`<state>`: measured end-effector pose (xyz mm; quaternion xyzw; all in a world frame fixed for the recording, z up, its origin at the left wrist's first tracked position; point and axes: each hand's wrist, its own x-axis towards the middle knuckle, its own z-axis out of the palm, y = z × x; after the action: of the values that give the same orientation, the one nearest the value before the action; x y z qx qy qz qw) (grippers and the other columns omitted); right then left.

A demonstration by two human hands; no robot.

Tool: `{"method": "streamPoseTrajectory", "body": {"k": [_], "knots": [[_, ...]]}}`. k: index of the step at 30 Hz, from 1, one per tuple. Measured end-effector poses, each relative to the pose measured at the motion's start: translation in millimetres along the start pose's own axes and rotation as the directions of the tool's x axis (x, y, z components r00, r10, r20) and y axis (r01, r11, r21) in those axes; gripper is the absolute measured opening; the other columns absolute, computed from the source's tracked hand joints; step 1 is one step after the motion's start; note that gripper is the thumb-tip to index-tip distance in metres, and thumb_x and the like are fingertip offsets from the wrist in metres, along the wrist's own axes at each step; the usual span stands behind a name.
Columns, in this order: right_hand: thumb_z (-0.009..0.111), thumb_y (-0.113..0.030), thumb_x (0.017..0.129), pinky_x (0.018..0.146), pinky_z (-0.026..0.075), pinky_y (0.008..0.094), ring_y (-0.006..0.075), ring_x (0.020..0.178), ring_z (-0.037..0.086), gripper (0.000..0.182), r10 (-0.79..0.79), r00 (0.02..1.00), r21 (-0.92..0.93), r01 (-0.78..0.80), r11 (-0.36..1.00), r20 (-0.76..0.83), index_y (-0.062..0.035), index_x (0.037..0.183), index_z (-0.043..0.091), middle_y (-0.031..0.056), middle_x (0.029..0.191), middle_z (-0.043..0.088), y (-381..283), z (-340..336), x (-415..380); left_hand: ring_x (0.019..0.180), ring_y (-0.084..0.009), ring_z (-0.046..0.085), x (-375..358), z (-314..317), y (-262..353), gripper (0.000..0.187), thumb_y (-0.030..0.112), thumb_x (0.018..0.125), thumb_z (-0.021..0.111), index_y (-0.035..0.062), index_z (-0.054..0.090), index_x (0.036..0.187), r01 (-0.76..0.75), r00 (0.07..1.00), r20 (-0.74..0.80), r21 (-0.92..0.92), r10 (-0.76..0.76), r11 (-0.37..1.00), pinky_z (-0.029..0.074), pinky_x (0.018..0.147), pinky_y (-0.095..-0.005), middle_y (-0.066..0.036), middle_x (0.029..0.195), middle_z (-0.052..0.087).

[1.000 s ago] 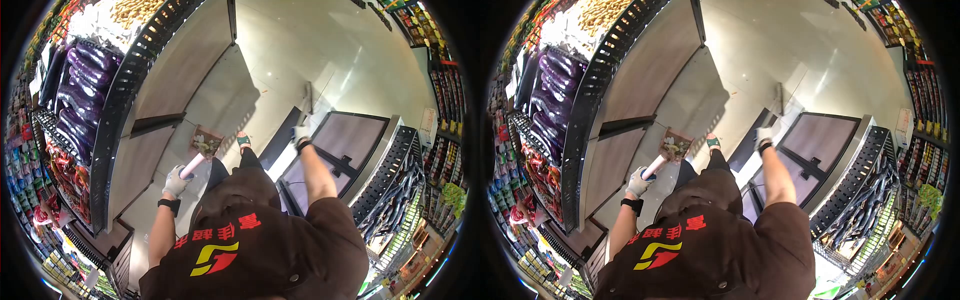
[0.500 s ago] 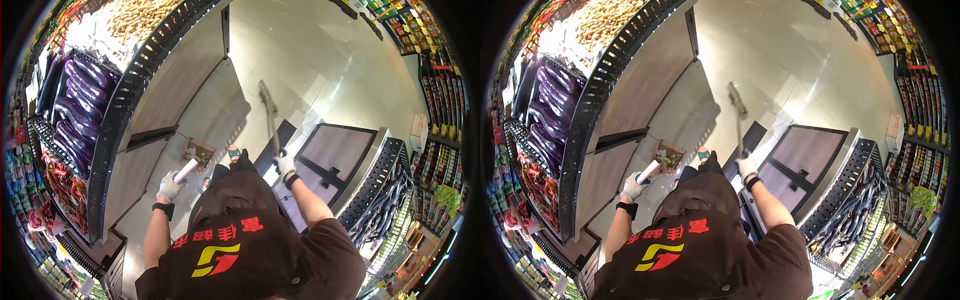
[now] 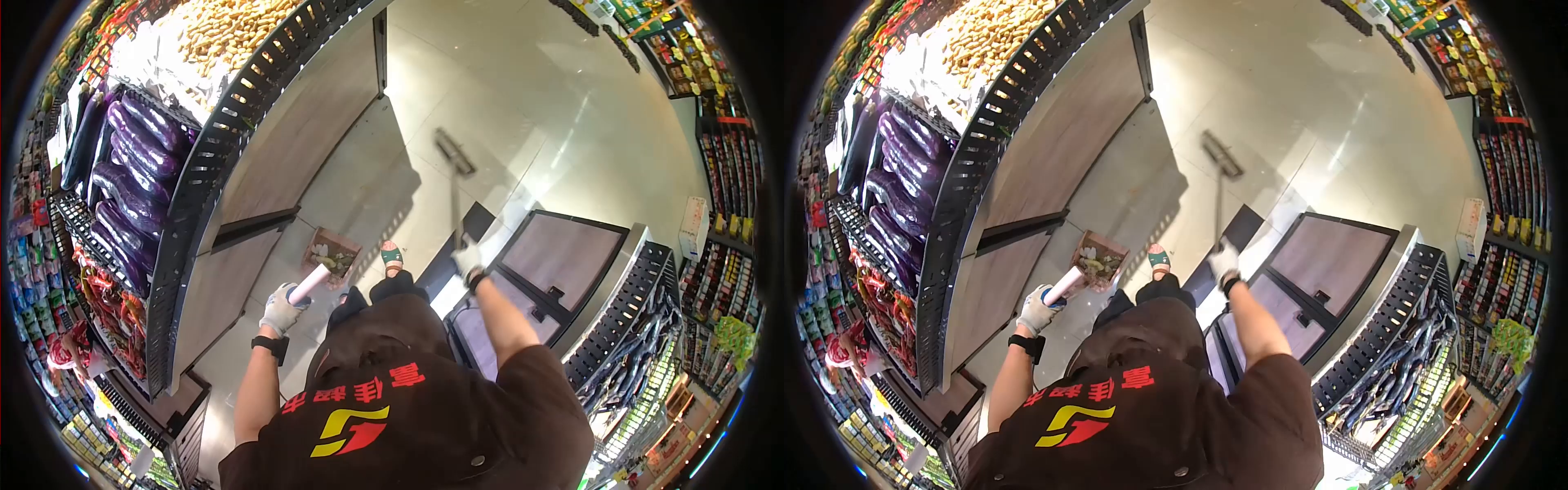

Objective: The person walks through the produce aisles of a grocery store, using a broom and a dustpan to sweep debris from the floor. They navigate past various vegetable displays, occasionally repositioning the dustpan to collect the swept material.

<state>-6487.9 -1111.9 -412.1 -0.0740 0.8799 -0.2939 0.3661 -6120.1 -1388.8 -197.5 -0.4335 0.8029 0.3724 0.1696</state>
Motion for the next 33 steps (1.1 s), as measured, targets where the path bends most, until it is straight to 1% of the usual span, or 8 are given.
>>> {"method": "streamPoseTrajectory", "body": {"k": [4,7,11,12,14,20,25,33], "knots": [[0.065,-0.01,0.065,0.086,0.048,0.0355,0.0324,0.098,0.061,0.066,0.196,0.955,-0.046,-0.191,0.981,0.222,-0.0065,0.129,0.048,0.0219,0.108,0.062,-25.6,-8.1,-119.6,0.083,-0.0352,0.058,5.0,-2.8,-1.7,0.025,0.026,0.07,0.068,0.0099,0.061,0.087,-0.022,1.0,-0.014,-0.011,0.021,1.0,0.046,0.074,-0.0414,-0.014,0.088,0.06],[0.062,-0.006,0.07,0.041,0.043,0.0301,0.0149,0.047,0.053,0.059,-0.161,0.976,-0.145,0.183,0.972,0.15,-0.0108,0.128,0.051,0.0082,0.065,0.06,-16.2,-8.4,-142.6,0.084,-0.0349,0.058,10.0,-4.7,-2.0,0.025,0.027,0.071,0.067,0.0106,0.061,0.089,-0.058,0.998,-0.016,-0.006,0.058,0.998,0.047,0.074,-0.0414,-0.014,0.09,0.061],[0.065,-0.012,0.064,0.088,0.047,0.0365,0.0325,0.099,0.06,0.062,0.113,0.945,-0.149,-0.069,0.986,0.308,-0.0059,0.124,0.052,0.0207,0.106,0.062,-88.2,-33.0,-130.2,0.085,-0.035,0.059,6.3,-2.3,3.6,0.026,0.027,0.072,0.067,0.0117,0.061,0.092,-0.016,0.999,-0.035,-0.019,0.015,1.0,0.047,0.075,-0.0419,-0.014,0.091,0.061],[0.065,-0.013,0.064,0.086,0.047,0.0389,0.0344,0.097,0.06,0.059,-0.137,0.971,-0.14,0.166,0.976,0.198,-0.0047,0.121,0.053,0.0219,0.103,0.063,-59.0,-12.0,-100.1,0.086,-0.0351,0.059,5.1,1.1,1.6,0.026,0.028,0.072,0.067,0.0117,0.062,0.092,-0.011,0.999,-0.035,-0.017,0.011,1.0,0.047,0.075,-0.042,-0.014,0.092,0.061],[0.056,-0.013,0.07,0.087,0.047,0.0415,0.0382,0.098,0.058,0.048,-0.209,0.952,-0.37,0.282,0.885,0.226,-0.0048,0.118,0.055,0.0245,0.103,0.061,-85.5,1.6,-44.8,0.086,-0.0351,0.059,1.8,3.6,3.4,0.027,0.028,0.072,0.067,0.0118,0.062,0.093,0.011,0.999,-0.033,-0.014,-0.012,1.0,0.047,0.075,-0.0421,-0.014,0.092,0.061],[0.054,-0.014,0.071,0.083,0.049,0.0401,0.0362,0.094,0.06,0.038,-0.277,0.937,-0.507,0.349,0.788,0.213,-0.0034,0.107,0.06,0.0228,0.099,0.063,-219.9,60.9,80.2,0.081,-0.0355,0.057,-6.4,-1.9,7.7,0.025,0.025,0.07,0.07,0.0087,0.061,0.087,0.001,0.997,-0.072,-0.089,-0.007,0.996,0.046,0.072,-0.0414,-0.014,0.086,0.059],[0.049,-0.019,0.078,0.088,0.047,0.0411,0.0334,0.102,0.059,0.054,-0.141,0.922,-0.624,0.35,0.699,0.36,-0.0084,0.131,0.044,0.0207,0.106,0.062,-191.0,90.0,25.2,0.08,-0.035,0.057,-6.7,-1.9,-5.8,0.023,0.024,0.07,0.07,0.0098,0.061,0.086,0.014,0.997,-0.078,-0.084,-0.021,0.996,0.046,0.071,-0.0413,-0.013,0.086,0.059],[0.054,-0.011,0.072,0.087,0.046,0.0398,0.0343,0.1,0.058,0.059,-0.026,0.873,-0.667,0.391,0.634,0.487,-0.0107,0.13,0.046,0.02,0.102,0.063,-142.4,9.1,-67.0,0.082,-0.0343,0.057,-23.2,-3.3,-29.1,0.024,0.023,0.069,0.071,0.0102,0.06,0.086,0.006,0.996,-0.085,-0.108,-0.015,0.994,0.046,0.072,-0.041,-0.013,0.088,0.058]]}}
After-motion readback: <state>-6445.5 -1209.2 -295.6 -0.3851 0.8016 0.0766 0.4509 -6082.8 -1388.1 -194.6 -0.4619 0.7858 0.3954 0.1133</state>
